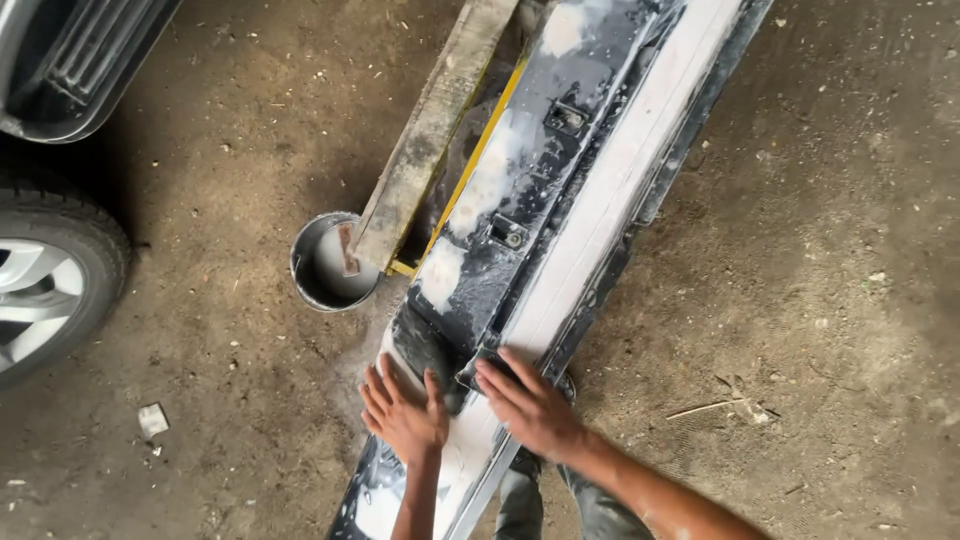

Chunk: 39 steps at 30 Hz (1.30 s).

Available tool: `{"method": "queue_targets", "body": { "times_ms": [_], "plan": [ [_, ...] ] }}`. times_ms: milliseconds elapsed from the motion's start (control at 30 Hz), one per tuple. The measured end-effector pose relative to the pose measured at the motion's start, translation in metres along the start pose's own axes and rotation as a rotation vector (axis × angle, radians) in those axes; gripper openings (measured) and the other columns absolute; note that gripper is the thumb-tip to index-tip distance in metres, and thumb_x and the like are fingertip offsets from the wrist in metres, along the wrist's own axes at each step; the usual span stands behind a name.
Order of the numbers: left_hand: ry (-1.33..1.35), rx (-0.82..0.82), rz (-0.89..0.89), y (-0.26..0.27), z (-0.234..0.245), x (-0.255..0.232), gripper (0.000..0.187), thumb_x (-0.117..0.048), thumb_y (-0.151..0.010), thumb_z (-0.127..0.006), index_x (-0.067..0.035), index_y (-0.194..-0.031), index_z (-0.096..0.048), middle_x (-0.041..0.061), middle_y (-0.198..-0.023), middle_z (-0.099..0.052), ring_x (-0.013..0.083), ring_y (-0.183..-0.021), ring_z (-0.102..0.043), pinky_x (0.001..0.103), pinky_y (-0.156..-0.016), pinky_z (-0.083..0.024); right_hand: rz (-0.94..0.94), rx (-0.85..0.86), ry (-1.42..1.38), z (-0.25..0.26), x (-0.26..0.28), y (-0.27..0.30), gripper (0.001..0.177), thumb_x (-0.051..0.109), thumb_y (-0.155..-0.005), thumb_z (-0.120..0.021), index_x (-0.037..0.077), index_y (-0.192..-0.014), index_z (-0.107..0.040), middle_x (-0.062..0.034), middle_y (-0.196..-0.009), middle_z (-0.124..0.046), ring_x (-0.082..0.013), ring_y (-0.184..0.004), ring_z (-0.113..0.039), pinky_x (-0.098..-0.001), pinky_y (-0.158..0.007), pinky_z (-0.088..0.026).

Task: The person scrubs a white car bumper with a black sponge, repeatedly dipping it into a bucket of soapy water. The bumper is resting on a wooden pallet on a dirt floor.

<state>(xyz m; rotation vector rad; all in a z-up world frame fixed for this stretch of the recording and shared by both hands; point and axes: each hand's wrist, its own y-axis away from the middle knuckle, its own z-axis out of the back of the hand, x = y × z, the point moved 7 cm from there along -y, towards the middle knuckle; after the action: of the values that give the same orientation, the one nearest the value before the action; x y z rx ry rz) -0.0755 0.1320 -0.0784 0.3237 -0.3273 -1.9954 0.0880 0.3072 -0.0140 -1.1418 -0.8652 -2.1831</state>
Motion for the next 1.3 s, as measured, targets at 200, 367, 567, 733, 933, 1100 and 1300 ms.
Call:
{"method": "queue_targets", "body": {
  "times_ms": [200,367,567,733,933,1100,1300],
  "plan": [
    [0.001,-0.006,0.021,-0.002,0.008,-0.007,0.089,-0.077,-0.091,-0.03,-0.029,-0.164,-0.013,0.01,-0.17,-0.012,0.0353,-0.157,-0.009,0.06,-0.123,-0.01,-0.092,-0.361,0.196,0.167,-0.029,-0.104,0.022,0.004,-0.107,-0.046,0.008,-0.122,-0.062,-0.0114,-0.108,-0.068,-0.0194,-0.082,-0.071,-0.0245,-0.058,-0.054],
    [-0.006,-0.005,0.024,-0.004,0.004,-0.004,0.089,-0.077,-0.092,-0.028,-0.027,-0.164,-0.012,0.011,-0.171,-0.013,0.0388,-0.156,-0.012,0.062,-0.123,-0.011,-0.317,-0.355,-0.878,0.062,0.037,-0.01,0.034,0.036,-0.109,-0.045,0.017,-0.08,-0.045,0.0043,-0.066,-0.036,-0.0051,-0.046,-0.032,-0.021,-0.03,-0.023],
    [0.002,-0.017,-0.019,-0.005,0.003,-0.005,0.091,-0.077,-0.093,-0.026,-0.024,-0.165,-0.011,0.014,-0.171,-0.011,0.0418,-0.156,-0.012,0.063,-0.122,-0.012,0.031,-0.511,0.121,0.134,0.043,-0.039,0.028,0.019,-0.115,-0.041,0.003,-0.13,-0.058,-0.0215,-0.114,-0.065,-0.0375,-0.088,-0.064,-0.0447,-0.066,-0.057],
    [-0.021,-0.029,-0.013,-0.005,0.004,-0.002,0.091,-0.078,-0.095,-0.023,-0.02,-0.164,-0.011,0.015,-0.171,-0.012,0.043,-0.157,-0.013,0.065,-0.121,-0.013,-0.526,-0.598,-0.811,0.042,0.019,0.021,0.025,0.033,-0.106,-0.05,0.012,-0.108,-0.062,-0.0048,-0.08,-0.049,-0.0136,-0.051,-0.041,-0.0249,-0.033,-0.033],
    [0.015,-0.05,-0.074,-0.008,0.005,-0.007,0.092,-0.077,-0.094,-0.023,-0.02,-0.165,-0.014,0.017,-0.171,-0.013,0.0458,-0.155,-0.015,0.065,-0.122,-0.015,0.269,-0.823,0.469,0.037,0.01,0.028,0.027,0.029,-0.114,-0.051,0.006,-0.126,-0.06,-0.0133,-0.12,-0.062,-0.0317,-0.103,-0.058,-0.0418,-0.084,-0.056],
    [0.038,-0.046,-0.06,-0.003,0.0,0.004,0.093,-0.078,-0.094,-0.027,-0.016,-0.163,-0.013,0.017,-0.17,-0.013,0.0439,-0.156,-0.013,0.066,-0.12,-0.014,-0.043,-0.836,0.257,0.078,0.0,-0.002,0.053,0.008,-0.099,-0.065,-0.006,-0.149,-0.054,-0.0253,-0.154,-0.046,-0.0371,-0.135,-0.044,-0.0489,-0.11,-0.044],
    [0.029,-0.051,-0.084,0.0,0.006,0.0,0.09,-0.073,-0.096,-0.031,-0.018,-0.164,-0.014,0.019,-0.17,-0.015,0.0441,-0.154,-0.013,0.066,-0.118,-0.015,0.08,-0.8,0.372,-0.032,-0.013,0.07,0.053,0.021,-0.095,-0.069,0.002,-0.143,-0.055,-0.0154,-0.154,-0.046,-0.0337,-0.142,-0.043,-0.0532,-0.116,-0.041]
  ]
}}
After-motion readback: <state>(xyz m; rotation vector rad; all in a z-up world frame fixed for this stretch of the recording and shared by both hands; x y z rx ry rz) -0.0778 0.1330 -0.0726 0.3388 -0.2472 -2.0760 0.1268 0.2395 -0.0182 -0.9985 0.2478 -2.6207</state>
